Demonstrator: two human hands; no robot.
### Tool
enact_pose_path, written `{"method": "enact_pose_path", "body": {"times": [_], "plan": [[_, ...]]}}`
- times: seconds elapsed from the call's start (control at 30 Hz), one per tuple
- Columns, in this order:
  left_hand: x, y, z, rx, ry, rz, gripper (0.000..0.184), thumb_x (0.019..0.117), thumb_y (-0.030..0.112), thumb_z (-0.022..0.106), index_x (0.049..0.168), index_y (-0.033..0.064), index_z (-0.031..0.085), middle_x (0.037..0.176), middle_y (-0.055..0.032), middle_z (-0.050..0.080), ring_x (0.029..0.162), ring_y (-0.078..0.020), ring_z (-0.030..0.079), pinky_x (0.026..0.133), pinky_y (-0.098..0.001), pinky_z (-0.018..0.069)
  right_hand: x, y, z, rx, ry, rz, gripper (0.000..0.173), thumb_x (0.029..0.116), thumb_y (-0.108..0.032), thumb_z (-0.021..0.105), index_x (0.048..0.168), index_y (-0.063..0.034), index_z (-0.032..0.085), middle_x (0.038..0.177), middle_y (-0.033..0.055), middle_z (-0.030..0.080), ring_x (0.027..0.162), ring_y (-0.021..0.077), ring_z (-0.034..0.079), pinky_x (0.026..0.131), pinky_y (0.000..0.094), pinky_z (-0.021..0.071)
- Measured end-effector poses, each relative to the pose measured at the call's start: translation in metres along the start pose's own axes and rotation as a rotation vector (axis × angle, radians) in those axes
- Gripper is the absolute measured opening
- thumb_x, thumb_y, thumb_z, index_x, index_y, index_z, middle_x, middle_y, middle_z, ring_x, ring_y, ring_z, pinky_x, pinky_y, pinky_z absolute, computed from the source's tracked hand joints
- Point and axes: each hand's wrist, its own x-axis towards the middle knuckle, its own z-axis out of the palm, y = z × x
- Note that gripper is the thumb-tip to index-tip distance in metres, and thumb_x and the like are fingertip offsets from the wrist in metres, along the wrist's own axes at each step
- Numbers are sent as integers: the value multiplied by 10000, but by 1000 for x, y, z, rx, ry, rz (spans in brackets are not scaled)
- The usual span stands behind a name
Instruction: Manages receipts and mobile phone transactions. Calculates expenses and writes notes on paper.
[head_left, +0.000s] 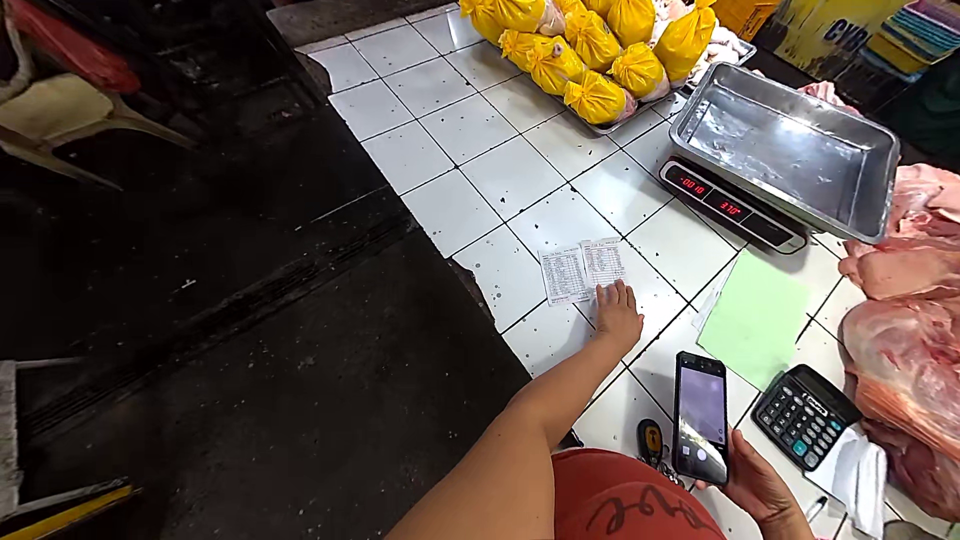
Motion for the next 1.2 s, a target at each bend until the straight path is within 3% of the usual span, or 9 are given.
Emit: {"method": "enact_pose_path", "body": {"times": [0.1, 0.27, 0.37, 0.83, 1.1, 1.2], "plan": [[0, 2, 2, 5, -9, -3, 691, 1103, 378, 354, 1592, -81, 188, 1663, -315, 153, 1554, -460, 161, 1214, -683, 50, 3, -7, 1, -23, 29, 20, 541, 864, -501, 762, 1333, -269, 625, 1213, 116, 737, 1007, 317, 753, 718, 504, 649], [-3, 8, 4, -21, -55, -22, 714, 1103, 394, 358, 1601, -73, 151, 1678, -302, 89, 1563, -448, 126, 1234, -631, 94, 23, -25, 7, -76, -112, 49, 561, 933, -400, 730, 1450, -337, 523, 1311, 113, 692, 1092, 339, 723, 751, 513, 647], [-3, 13, 4, -27, -86, -59, 731, 1106, 408, 341, 1600, -83, 120, 1684, -293, 59, 1569, -434, 113, 1241, -596, 128, 36, -35, 21, -119, -164, 46, 557, 933, -391, 733, 1447, -330, 527, 1306, 110, 696, 1093, 335, 724, 747, 504, 650], [-12, 9, -7, -33, -141, -43, 711, 1106, 341, 359, 1608, -67, 66, 1698, -260, 8, 1588, -380, 45, 1253, -559, 90, 60, -48, 39, -157, -267, 91, 559, 967, -332, 703, 1483, -342, 489, 1348, 109, 674, 1131, 331, 711, 781, 486, 650], [-20, 4, -5, -75, -71, -15, 698, 1091, 286, 411, 1602, -79, 106, 1693, -269, 56, 1585, -382, 81, 1253, -545, 109, 71, -53, 47, -197, -248, 113, 605, 935, -326, 746, 1474, -305, 471, 1320, 117, 685, 1104, 335, 720, 756, 490, 652], [-29, -1, -2, -195, -17, 56, 639, 1099, 238, 381, 1608, -57, 133, 1703, -238, 58, 1593, -352, 48, 1266, -519, 56, 85, -63, 58, -251, -282, 127, 607, 931, -305, 754, 1459, -283, 456, 1273, 106, 705, 1039, 311, 741, 731, 460, 656]]}}
